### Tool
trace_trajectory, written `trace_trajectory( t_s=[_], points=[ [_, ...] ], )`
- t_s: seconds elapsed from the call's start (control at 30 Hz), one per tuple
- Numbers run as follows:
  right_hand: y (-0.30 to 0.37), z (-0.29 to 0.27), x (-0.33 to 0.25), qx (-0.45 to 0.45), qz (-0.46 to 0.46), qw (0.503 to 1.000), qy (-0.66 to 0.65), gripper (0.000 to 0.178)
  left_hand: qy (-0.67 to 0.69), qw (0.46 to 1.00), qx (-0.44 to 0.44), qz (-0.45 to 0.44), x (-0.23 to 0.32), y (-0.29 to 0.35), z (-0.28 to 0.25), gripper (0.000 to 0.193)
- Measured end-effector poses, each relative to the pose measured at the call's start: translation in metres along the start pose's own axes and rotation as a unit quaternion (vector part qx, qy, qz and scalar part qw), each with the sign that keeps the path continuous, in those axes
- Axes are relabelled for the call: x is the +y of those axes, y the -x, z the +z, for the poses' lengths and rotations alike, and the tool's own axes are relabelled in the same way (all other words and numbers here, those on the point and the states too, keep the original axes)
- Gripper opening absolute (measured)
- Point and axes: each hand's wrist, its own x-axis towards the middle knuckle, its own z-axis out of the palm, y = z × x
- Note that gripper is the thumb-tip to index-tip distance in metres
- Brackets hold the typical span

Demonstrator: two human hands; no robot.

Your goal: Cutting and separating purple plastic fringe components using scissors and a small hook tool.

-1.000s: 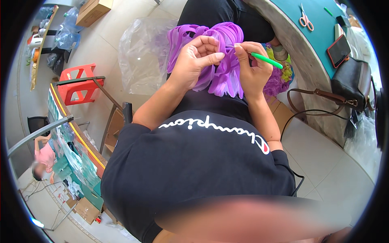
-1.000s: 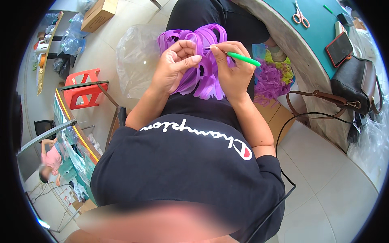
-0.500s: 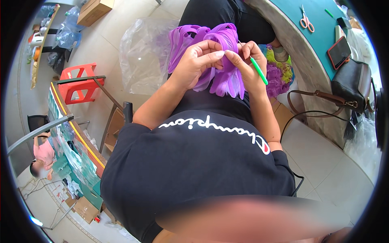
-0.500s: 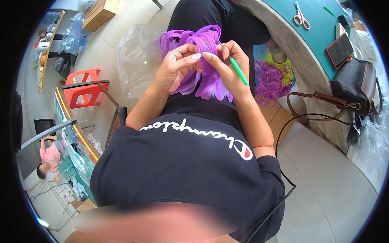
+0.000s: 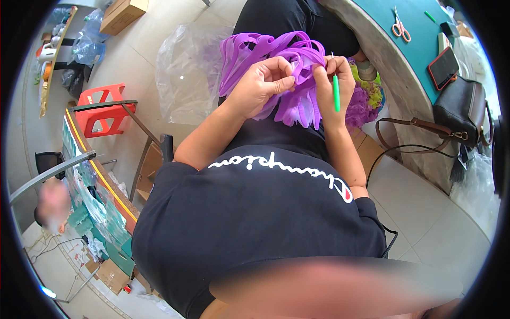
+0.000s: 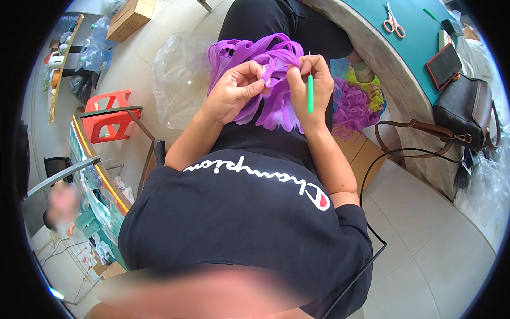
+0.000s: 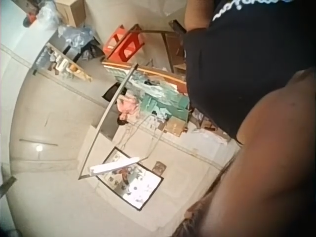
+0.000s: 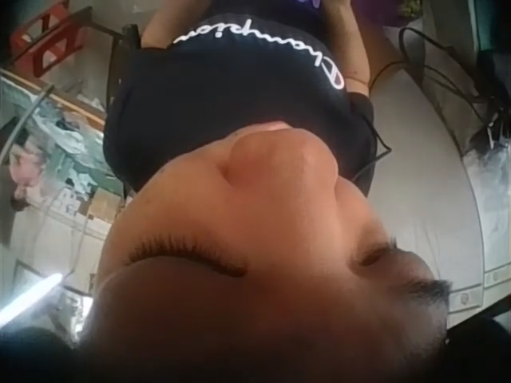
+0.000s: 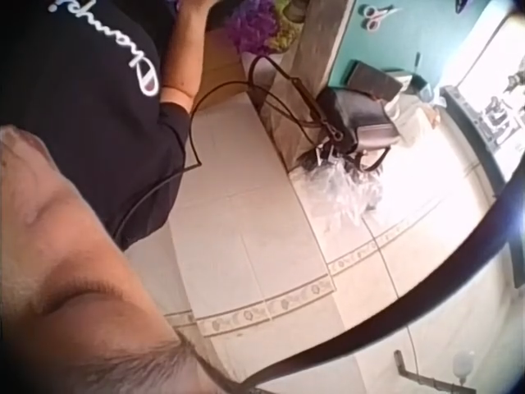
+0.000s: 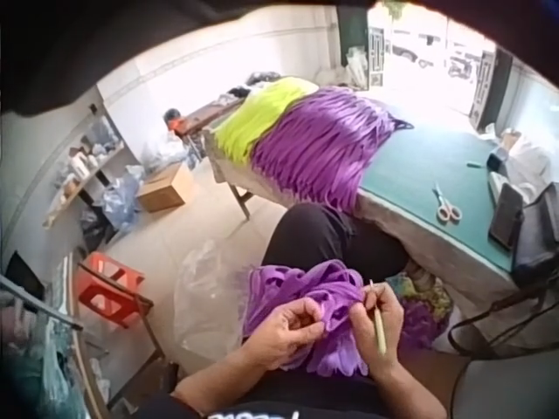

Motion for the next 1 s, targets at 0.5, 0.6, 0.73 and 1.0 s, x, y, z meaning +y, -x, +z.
trace_trajectory(
  t_s=[0.5,0.6,0.73,1.0],
  points=[
    [0.004,-0.005,-0.018,-0.159,-0.014,0.985,-0.058,0.033,-0.102,0.994,0.006,0.024,0.012,0.002,0.011,0.012],
    [0.003,-0.005,-0.012,-0.143,0.024,0.985,-0.094,0.033,-0.064,0.997,-0.004,0.046,0.010,0.001,0.009,0.016],
    [0.003,-0.005,-0.016,-0.139,0.016,0.987,-0.079,0.033,-0.077,0.996,0.027,0.024,0.012,0.000,0.018,0.020],
    [0.005,-0.005,-0.022,-0.115,-0.009,0.993,-0.022,0.033,-0.242,0.969,0.048,0.014,0.007,0.004,0.004,0.022]
  ],
)
